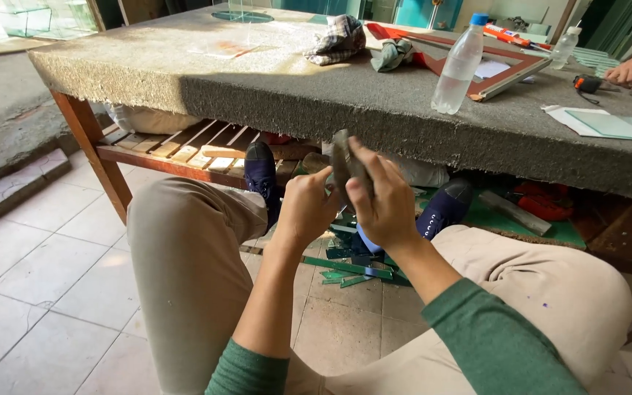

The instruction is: The person sits on the floor and uses a handheld stone to rub the edge of a circular glass piece. They repeatedly rotate the glass and continue smoothing the edge, occasionally pausing to inspect the surface.

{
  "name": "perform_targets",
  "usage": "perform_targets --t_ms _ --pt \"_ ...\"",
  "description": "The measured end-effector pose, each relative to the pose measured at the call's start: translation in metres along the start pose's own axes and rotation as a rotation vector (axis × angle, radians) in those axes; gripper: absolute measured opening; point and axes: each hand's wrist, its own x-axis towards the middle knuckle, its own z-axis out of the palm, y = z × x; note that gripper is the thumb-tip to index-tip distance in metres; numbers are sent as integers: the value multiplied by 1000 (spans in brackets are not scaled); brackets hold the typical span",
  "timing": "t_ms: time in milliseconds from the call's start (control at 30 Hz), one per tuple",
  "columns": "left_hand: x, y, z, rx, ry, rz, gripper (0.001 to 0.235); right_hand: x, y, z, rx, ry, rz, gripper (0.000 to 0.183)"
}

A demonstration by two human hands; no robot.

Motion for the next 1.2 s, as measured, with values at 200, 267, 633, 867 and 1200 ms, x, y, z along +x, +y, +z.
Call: perform_targets --t_ms 200,267,633,867,1200 --pt "-1 14 -10 -22 12 39 30 5 -12 -4 -1 12 291 54" --pt "-4 3 2 -5 -5 -14 26 -2 -6 -10 -75 -106 -99 65" --pt "-3 7 -2 19 23 26 35 1 -3 -2 -39 -61 142 58" --pt "1 -2 0 44 31 27 31 9 -13 1 50 -2 36 54" --pt "0 1 2 49 22 28 27 4 -9 3 38 17 180 59"
